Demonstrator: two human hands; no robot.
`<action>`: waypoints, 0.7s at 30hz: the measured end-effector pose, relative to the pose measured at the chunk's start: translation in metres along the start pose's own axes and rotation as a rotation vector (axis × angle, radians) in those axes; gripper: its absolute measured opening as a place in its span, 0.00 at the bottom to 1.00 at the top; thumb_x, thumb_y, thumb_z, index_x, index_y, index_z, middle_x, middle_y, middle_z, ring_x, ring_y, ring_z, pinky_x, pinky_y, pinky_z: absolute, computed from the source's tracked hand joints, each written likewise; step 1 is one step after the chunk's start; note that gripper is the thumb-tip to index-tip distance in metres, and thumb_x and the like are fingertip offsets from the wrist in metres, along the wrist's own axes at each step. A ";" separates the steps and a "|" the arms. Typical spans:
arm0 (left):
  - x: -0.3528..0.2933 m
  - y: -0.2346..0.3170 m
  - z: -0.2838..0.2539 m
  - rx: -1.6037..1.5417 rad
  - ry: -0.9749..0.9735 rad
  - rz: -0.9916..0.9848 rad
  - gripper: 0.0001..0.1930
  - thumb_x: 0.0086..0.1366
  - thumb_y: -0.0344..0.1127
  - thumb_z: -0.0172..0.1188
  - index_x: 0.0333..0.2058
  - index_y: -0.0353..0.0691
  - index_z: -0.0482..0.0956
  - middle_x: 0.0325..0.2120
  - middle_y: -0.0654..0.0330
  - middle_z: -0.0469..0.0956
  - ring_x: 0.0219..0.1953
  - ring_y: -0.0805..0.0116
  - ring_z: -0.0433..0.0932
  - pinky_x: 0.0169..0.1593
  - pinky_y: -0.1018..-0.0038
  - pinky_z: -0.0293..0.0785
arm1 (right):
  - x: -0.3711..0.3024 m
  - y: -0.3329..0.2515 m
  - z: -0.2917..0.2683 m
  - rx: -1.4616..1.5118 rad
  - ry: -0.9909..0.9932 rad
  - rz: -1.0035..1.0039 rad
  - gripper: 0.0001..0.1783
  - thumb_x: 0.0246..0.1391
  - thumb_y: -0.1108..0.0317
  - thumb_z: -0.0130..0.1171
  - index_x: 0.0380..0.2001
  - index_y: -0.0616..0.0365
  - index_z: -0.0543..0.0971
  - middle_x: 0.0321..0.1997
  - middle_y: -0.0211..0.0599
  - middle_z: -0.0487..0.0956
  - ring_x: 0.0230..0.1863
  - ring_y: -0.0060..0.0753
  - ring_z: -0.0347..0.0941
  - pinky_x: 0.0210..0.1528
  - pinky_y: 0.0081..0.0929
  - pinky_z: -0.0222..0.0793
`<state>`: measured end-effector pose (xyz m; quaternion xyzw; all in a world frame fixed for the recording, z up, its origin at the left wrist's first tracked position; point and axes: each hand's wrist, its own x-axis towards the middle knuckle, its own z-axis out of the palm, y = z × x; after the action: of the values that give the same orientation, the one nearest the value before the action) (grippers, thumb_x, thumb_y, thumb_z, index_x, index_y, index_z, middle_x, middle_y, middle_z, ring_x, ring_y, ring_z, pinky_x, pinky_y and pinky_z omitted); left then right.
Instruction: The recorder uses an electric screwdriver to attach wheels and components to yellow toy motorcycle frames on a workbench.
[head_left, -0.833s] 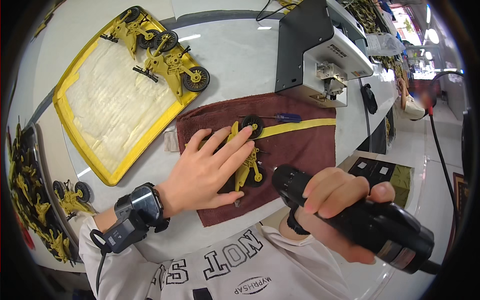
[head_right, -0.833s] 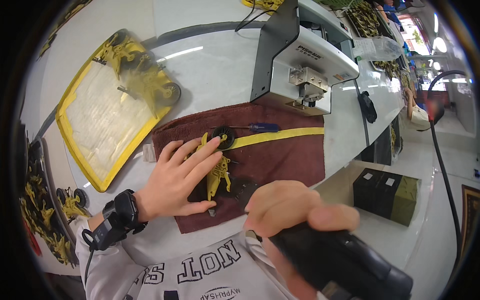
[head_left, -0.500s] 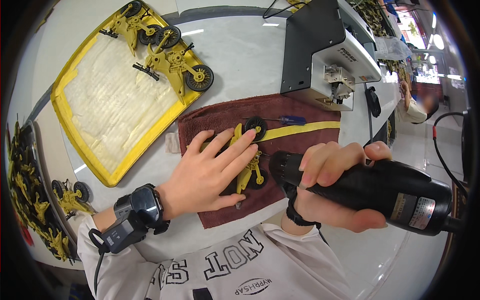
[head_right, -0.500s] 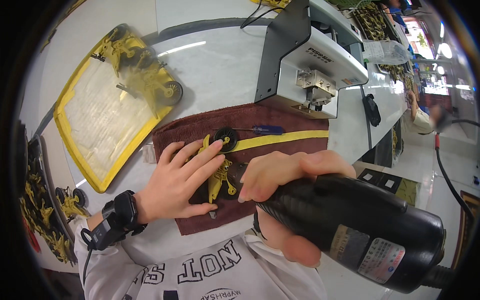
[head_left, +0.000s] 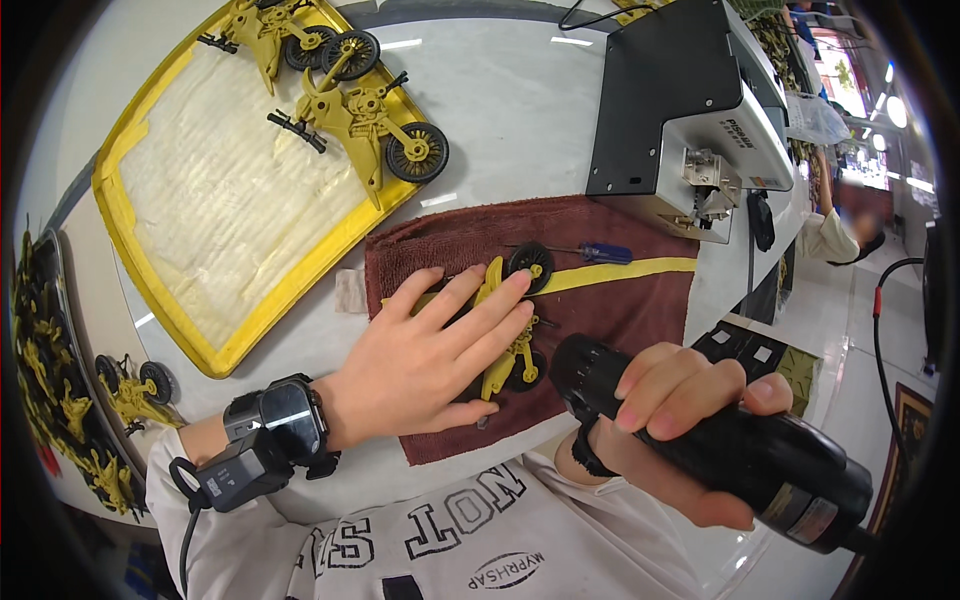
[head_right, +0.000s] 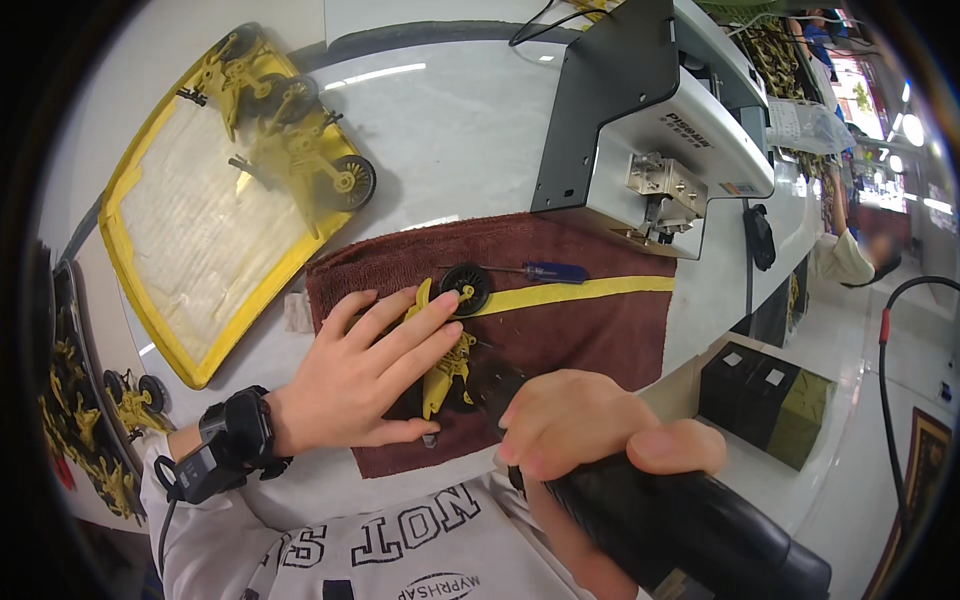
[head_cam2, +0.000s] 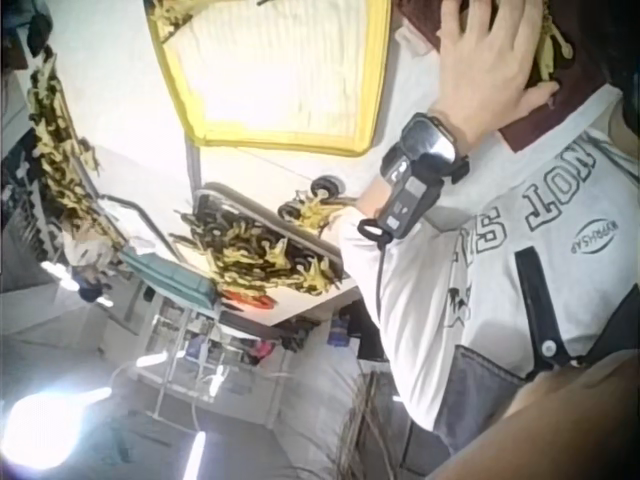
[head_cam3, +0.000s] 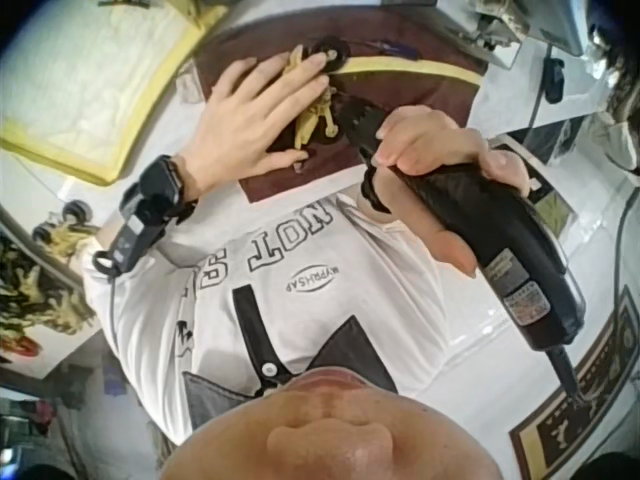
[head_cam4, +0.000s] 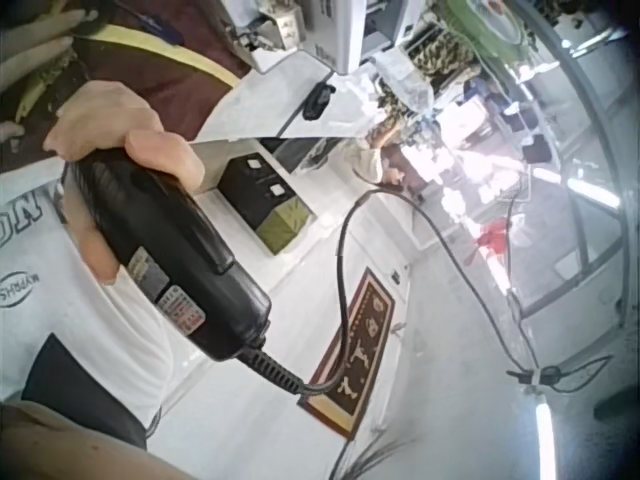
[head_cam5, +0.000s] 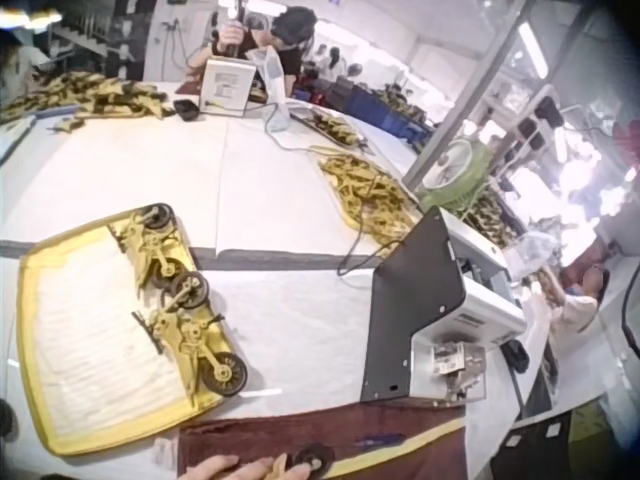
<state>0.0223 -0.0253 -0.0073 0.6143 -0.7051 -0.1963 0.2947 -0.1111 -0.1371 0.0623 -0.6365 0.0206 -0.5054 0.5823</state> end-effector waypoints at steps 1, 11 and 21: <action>0.000 0.000 0.000 0.000 -0.001 -0.003 0.43 0.41 0.52 0.66 0.55 0.40 0.64 0.60 0.55 0.58 0.56 0.54 0.62 0.56 0.59 0.56 | 0.000 0.003 0.000 0.001 0.015 0.012 0.41 0.47 0.35 0.54 0.48 0.61 0.58 0.23 0.38 0.70 0.16 0.32 0.67 0.23 0.29 0.64; 0.000 0.002 0.000 0.114 -0.050 0.005 0.44 0.44 0.57 0.62 0.57 0.39 0.61 0.61 0.55 0.56 0.58 0.53 0.60 0.58 0.59 0.54 | 0.021 0.017 -0.016 0.088 -0.346 0.043 0.42 0.46 0.33 0.54 0.46 0.62 0.60 0.20 0.35 0.69 0.17 0.30 0.68 0.22 0.29 0.65; 0.000 0.009 -0.002 0.130 -0.062 -0.002 0.43 0.47 0.58 0.60 0.58 0.40 0.59 0.62 0.55 0.54 0.59 0.53 0.59 0.59 0.59 0.53 | 0.120 -0.003 -0.060 -0.516 0.476 -0.186 0.37 0.50 0.35 0.45 0.44 0.62 0.65 0.13 0.33 0.65 0.13 0.27 0.60 0.20 0.24 0.61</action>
<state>0.0166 -0.0240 0.0003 0.6266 -0.7245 -0.1692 0.2319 -0.0941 -0.2526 0.1275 -0.6261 0.2247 -0.6683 0.3330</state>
